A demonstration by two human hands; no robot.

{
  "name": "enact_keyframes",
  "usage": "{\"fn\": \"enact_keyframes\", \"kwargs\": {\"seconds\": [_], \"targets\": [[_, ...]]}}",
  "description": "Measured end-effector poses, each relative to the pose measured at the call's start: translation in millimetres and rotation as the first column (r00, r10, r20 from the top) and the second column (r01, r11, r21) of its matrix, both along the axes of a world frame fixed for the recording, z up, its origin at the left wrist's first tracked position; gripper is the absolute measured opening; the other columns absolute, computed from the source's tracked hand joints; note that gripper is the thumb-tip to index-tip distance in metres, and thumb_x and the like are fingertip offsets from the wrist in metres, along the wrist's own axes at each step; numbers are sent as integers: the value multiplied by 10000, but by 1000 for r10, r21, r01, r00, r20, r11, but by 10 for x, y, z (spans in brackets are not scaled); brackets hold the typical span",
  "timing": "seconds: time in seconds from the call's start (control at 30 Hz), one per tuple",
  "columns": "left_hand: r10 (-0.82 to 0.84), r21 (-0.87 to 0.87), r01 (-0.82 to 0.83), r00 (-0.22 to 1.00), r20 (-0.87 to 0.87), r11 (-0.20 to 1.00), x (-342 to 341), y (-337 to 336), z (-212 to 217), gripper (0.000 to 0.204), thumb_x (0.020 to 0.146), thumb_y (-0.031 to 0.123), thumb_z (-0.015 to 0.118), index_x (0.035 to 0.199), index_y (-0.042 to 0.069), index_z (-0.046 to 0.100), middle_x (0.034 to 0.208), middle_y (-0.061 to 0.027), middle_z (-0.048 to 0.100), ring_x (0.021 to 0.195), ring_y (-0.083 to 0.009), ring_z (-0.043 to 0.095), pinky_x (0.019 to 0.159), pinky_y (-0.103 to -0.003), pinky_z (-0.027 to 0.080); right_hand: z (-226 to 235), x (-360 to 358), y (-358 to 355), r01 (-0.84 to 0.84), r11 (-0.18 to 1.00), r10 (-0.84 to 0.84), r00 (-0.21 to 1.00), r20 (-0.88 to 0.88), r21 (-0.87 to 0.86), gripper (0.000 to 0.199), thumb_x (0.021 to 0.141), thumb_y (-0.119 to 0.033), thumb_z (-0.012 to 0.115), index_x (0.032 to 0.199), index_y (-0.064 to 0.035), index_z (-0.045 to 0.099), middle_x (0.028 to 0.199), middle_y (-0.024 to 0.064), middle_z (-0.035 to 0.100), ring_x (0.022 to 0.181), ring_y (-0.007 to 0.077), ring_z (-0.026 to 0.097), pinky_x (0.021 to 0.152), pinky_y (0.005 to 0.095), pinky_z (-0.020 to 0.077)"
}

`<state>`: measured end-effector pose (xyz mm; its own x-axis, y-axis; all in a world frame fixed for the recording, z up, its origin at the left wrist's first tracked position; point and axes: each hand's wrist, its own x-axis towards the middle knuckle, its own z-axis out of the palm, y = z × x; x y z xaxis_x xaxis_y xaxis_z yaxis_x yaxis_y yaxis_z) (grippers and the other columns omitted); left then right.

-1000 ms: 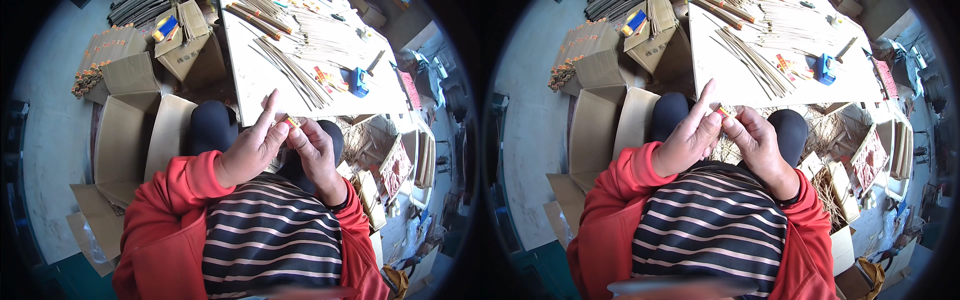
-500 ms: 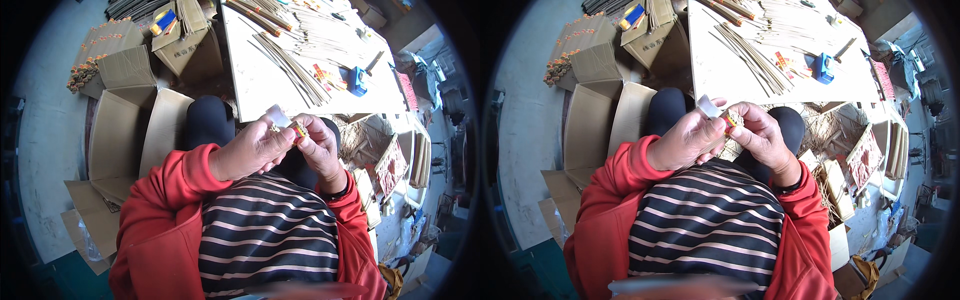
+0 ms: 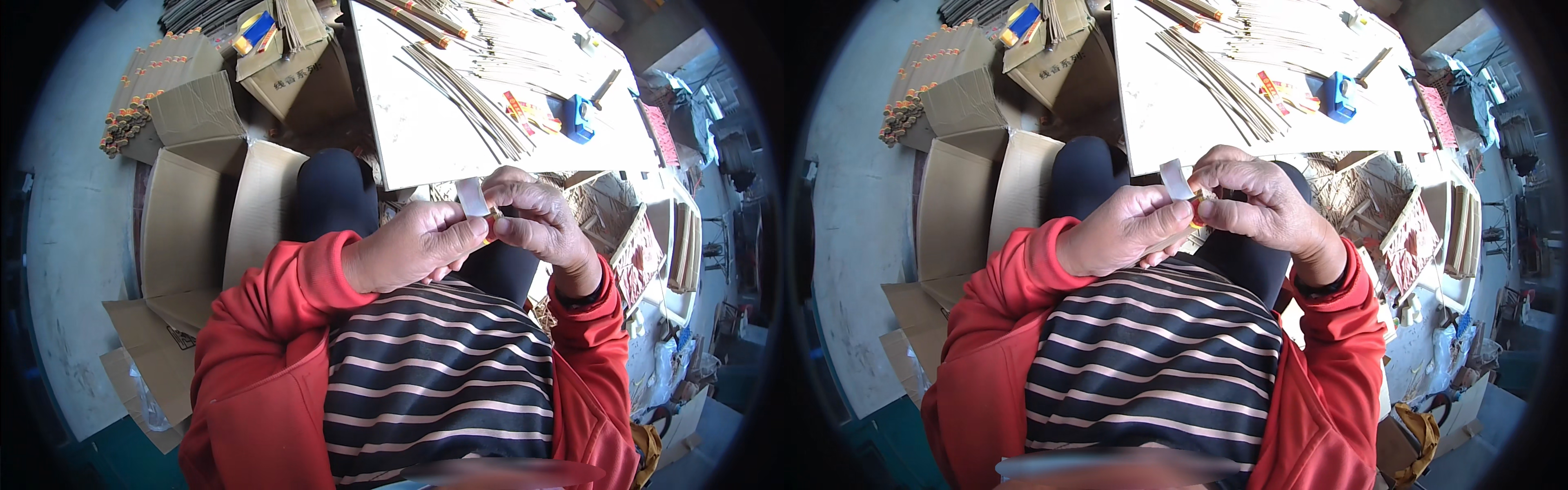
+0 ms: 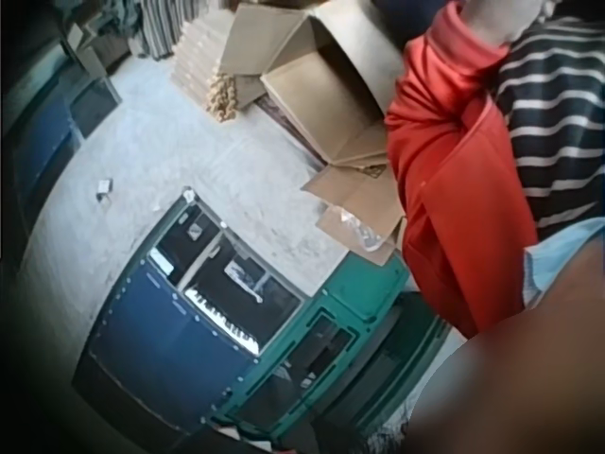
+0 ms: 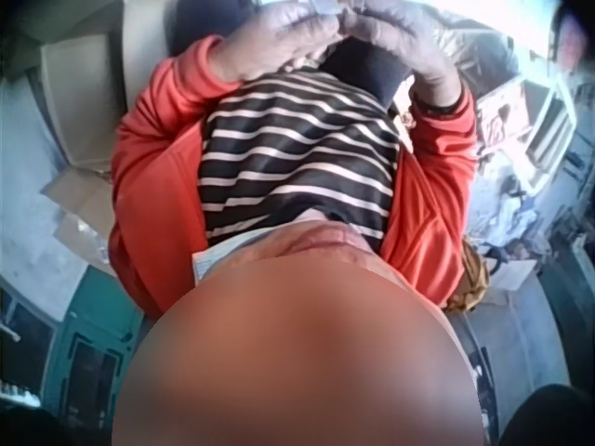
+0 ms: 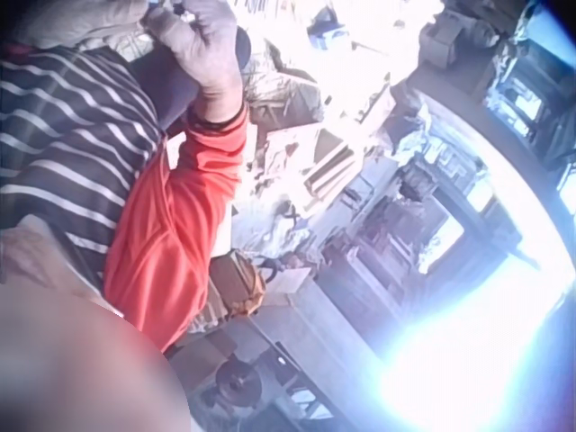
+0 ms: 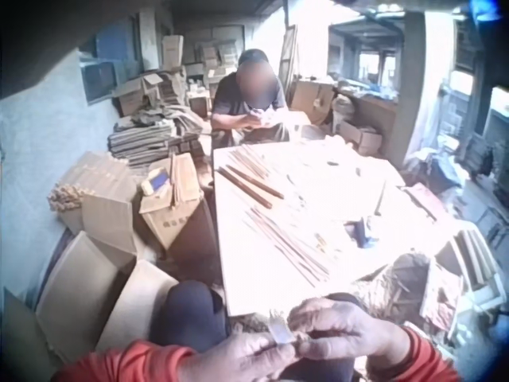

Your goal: The person gathers thin wooden sticks from a table, aligns them into bundles, and wraps each bundle with a small paper label. They then place the finished bundles into a cardboard box. The process is repeated multiple times.

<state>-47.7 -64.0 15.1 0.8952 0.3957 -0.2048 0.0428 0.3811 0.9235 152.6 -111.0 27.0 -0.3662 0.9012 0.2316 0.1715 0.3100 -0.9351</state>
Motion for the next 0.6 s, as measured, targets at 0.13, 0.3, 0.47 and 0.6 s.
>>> {"fn": "enact_keyframes", "kwargs": {"seconds": [0.13,0.3,0.47,0.6], "targets": [[-32,-17,33,999,35,999,3,-5,-12,356,929,326,452,926,-15,554,631,13,485,479,-21,428,431,-154,356,89,40,44,-67,994,60,994,89,81,229,750,-82,624,942,42,616,887,130,573,834,235,539,741,315,439],[-88,-47,89,995,40,995,-6,25,-21,312,933,288,451,936,-12,539,654,11,485,487,-20,428,438,-154,354,93,48,61,-120,986,111,990,82,116,203,759,-68,606,930,40,627,869,134,587,851,246,540,755,329,440],[-92,-102,96,995,38,990,-17,15,16,285,933,260,443,934,-8,537,672,-2,497,492,-27,431,443,-157,356,137,48,64,-155,968,124,979,160,199,171,789,-69,586,924,20,643,865,125,592,866,249,536,760,332,444],[-138,-249,137,990,17,959,-42,74,55,320,937,271,379,977,-21,503,727,-46,524,509,-72,454,485,-184,397,112,60,52,-165,963,138,981,139,212,154,797,-53,583,923,7,649,890,124,585,879,248,533,767,327,444]]}}
